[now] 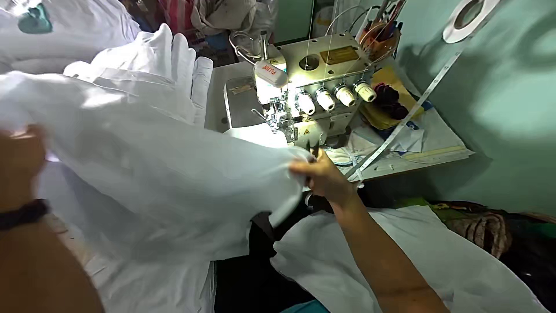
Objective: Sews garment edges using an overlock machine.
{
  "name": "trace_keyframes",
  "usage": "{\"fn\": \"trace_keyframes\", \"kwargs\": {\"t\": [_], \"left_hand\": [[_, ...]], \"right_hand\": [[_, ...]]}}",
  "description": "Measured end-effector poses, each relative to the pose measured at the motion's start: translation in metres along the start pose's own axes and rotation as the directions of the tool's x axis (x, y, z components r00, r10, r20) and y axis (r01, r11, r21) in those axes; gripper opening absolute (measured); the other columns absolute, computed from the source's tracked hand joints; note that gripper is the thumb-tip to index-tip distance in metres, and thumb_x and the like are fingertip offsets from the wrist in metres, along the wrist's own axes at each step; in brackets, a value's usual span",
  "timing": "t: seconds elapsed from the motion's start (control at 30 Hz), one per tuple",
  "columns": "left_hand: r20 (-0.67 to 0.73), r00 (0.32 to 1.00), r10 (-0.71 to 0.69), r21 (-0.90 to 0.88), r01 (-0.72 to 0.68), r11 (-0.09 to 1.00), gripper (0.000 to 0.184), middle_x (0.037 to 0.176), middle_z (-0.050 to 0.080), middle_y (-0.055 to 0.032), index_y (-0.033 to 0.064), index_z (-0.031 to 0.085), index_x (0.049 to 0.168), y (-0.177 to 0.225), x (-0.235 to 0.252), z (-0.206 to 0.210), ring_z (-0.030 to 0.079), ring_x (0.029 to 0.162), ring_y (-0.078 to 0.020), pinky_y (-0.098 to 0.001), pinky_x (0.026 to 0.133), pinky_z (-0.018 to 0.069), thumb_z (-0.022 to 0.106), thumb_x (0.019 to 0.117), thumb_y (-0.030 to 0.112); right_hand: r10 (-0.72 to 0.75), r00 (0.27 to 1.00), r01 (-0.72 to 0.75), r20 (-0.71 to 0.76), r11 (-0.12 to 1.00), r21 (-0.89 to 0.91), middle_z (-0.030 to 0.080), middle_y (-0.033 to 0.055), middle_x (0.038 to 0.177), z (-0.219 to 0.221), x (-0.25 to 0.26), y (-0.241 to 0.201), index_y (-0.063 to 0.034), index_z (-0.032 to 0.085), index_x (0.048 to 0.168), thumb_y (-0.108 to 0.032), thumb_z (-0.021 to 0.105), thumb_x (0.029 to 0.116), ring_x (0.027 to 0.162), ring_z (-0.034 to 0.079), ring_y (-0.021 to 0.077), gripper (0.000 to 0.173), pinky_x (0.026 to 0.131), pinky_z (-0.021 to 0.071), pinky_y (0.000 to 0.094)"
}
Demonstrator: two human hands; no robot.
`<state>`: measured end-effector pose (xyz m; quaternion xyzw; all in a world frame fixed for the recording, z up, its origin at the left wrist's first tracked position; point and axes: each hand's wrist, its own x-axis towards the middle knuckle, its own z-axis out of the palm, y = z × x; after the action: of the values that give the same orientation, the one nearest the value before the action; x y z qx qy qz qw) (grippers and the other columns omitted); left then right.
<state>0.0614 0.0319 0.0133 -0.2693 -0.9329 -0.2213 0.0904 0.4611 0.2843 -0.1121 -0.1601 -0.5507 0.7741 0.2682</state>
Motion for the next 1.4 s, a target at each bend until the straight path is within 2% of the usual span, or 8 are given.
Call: {"fn": "trace_keyframes", "kwargs": {"t": [0.13, 0.23, 0.33, 0.43, 0.57, 0.8, 1.07, 1.4], "left_hand": [[0.109, 0.722, 0.683, -0.362, -0.611, 0.703, 0.064, 0.152, 0.045, -0.0306, -0.0086, 0.053, 0.141, 0.155, -0.079, 0.051, 0.039, 0.146, -0.0423, -0.0525, 0.120, 0.0320, 0.071, 0.0905, 0.027], [0.200, 0.412, 0.889, -0.555, -0.700, 0.450, 0.046, 0.149, 0.051, -0.0231, 0.0006, 0.069, 0.120, 0.196, -0.097, 0.109, 0.041, 0.142, -0.0448, -0.0707, 0.111, 0.0297, 0.075, 0.0882, 0.033], [0.207, 0.294, 0.933, -0.601, -0.714, 0.359, 0.017, 0.106, 0.072, -0.0122, 0.0027, 0.072, 0.098, 0.206, -0.089, 0.126, 0.067, 0.105, -0.0268, -0.0576, 0.092, 0.0431, 0.068, 0.0931, 0.018], [0.224, 0.277, 0.934, -0.718, -0.601, 0.351, 0.008, 0.085, 0.067, -0.0005, 0.0019, 0.066, 0.099, 0.204, -0.088, 0.111, 0.062, 0.079, 0.0002, -0.0170, 0.077, 0.0523, 0.065, 0.0952, 0.009], [0.191, 0.327, 0.925, -0.690, -0.626, 0.364, 0.013, 0.080, 0.066, 0.0042, 0.0041, 0.072, 0.093, 0.199, -0.122, 0.074, 0.058, 0.072, 0.0058, -0.0093, 0.068, 0.0484, 0.061, 0.0948, 0.012], [0.063, 0.472, 0.879, -0.510, -0.742, 0.435, 0.023, 0.080, 0.066, -0.0095, -0.0014, 0.069, 0.093, 0.186, -0.112, 0.118, 0.060, 0.072, -0.0100, -0.0207, 0.068, 0.0475, 0.054, 0.1034, 0.012], [-0.069, 0.478, 0.876, -0.669, -0.673, 0.314, 0.020, 0.087, 0.068, -0.0122, -0.0092, 0.068, 0.094, 0.191, -0.093, 0.147, 0.059, 0.082, 0.0019, -0.0103, 0.080, 0.0456, 0.056, 0.1016, 0.005], [0.041, 0.448, 0.893, -0.764, -0.562, 0.317, 0.013, 0.091, 0.069, -0.0065, -0.0014, 0.072, 0.087, 0.185, -0.083, 0.166, 0.064, 0.092, -0.0054, -0.0191, 0.087, 0.0503, 0.064, 0.0939, 0.007]], "right_hand": [[-0.245, 0.961, 0.188, -0.130, 0.920, -0.343, 0.058, -0.0052, 0.061, 0.016, 0.023, 0.012, -0.0090, 0.065, 0.081, -0.008, 0.075, 0.0894, 0.046, 0.046, -0.0026, 0.013, 0.043, 0.0396, 0.0142], [-0.366, 0.931, 0.334, -0.015, 0.865, -0.375, 0.056, -0.0083, 0.058, 0.021, 0.022, 0.010, -0.0065, 0.066, 0.080, -0.010, 0.071, 0.0946, 0.044, 0.045, -0.0064, 0.015, 0.042, 0.0408, 0.0112], [-0.236, 0.968, 0.181, -0.082, 0.890, -0.419, 0.054, -0.0066, 0.060, 0.012, 0.004, 0.027, -0.0062, 0.064, 0.084, -0.020, 0.074, 0.0912, 0.045, 0.046, -0.0025, 0.018, 0.044, 0.0433, 0.0156], [-0.022, 0.990, -0.036, -0.137, 0.913, -0.407, 0.057, -0.0060, 0.061, 0.014, -0.031, 0.049, 0.0003, 0.067, 0.083, -0.014, 0.072, 0.0911, 0.049, 0.051, -0.0027, 0.017, 0.050, 0.0473, 0.0171], [0.096, 0.984, -0.112, -0.149, 0.988, -0.103, 0.063, -0.0129, 0.066, 0.021, -0.064, 0.050, -0.0058, 0.070, 0.089, -0.002, 0.063, 0.0932, 0.055, 0.055, -0.0066, 0.009, 0.053, 0.0482, 0.0128], [-0.197, 0.919, -0.037, -0.342, 0.819, -0.572, 0.066, 0.0102, 0.097, -0.004, -0.031, 0.078, 0.0040, 0.069, 0.076, -0.009, 0.075, 0.0878, 0.078, 0.058, 0.0027, 0.018, 0.070, 0.0485, 0.0170], [0.095, 0.873, -0.187, -0.478, 0.971, -0.148, 0.066, -0.0074, 0.065, -0.001, -0.033, 0.067, -0.0081, 0.070, 0.070, 0.005, 0.072, 0.0826, 0.049, 0.050, -0.0051, 0.018, 0.048, 0.0427, 0.0131], [0.012, 0.887, -0.165, -0.462, 0.942, -0.292, 0.059, -0.0091, 0.065, 0.013, -0.056, 0.074, -0.0096, 0.059, 0.067, 0.001, 0.071, 0.0749, 0.056, 0.052, -0.0064, 0.018, 0.052, 0.0434, 0.0121]]}}
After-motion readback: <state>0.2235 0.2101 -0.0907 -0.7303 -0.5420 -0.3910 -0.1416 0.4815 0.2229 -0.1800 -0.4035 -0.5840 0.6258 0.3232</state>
